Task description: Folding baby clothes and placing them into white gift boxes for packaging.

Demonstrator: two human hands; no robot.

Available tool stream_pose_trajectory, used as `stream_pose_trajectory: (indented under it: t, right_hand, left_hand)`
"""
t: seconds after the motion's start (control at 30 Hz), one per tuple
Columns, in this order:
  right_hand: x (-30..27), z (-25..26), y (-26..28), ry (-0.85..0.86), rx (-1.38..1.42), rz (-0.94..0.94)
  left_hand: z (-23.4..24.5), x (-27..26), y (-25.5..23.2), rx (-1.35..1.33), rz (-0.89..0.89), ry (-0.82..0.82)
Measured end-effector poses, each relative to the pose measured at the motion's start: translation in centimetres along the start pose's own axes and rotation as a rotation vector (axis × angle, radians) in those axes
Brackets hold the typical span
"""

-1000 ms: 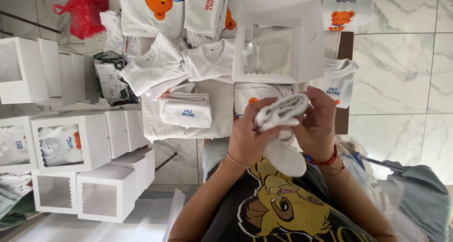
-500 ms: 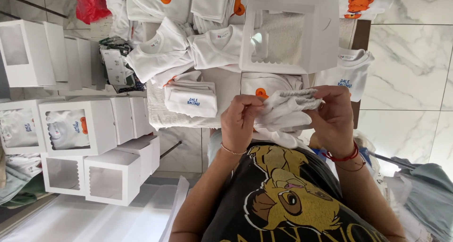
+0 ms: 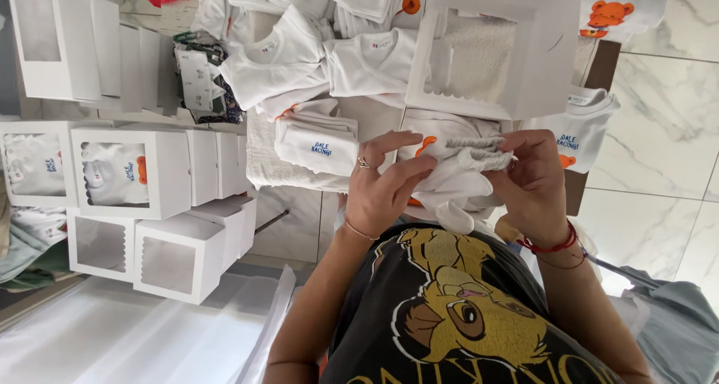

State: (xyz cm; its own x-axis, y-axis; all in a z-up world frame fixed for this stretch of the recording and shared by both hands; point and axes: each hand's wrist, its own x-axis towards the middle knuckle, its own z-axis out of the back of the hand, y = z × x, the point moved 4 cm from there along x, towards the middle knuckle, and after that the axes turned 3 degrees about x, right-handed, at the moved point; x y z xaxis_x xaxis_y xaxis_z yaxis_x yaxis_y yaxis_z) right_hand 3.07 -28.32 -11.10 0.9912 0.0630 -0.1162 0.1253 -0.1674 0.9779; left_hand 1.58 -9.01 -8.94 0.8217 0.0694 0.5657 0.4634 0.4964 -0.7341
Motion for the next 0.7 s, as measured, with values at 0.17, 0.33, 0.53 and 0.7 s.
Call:
stream_pose_trajectory:
  t: [0.17,0.33,0.53,0.7]
  right_hand:
    - [0.3,0.1,-0.4,0.031,0.005,-0.019]
    - [0.2,0.3,-0.3,-0.002,0.023,-0.038]
    - [0.5,0.0,-0.7,0.026,-0.005,-0.027]
    - [0.9,-1.5,-0.1,0.127,0.006,-0.039]
  left_hand:
    - [-0.5,-0.1,1.5,0.113,0.01,0.043]
    - [3.2,-1.8,3.9,0.157,0.271,0.013]
    - [4.7,-3.9,5.7,0.282,0.48,0.131]
    - [2.3,-0.3,0.8,-0.216,0.213,0.046]
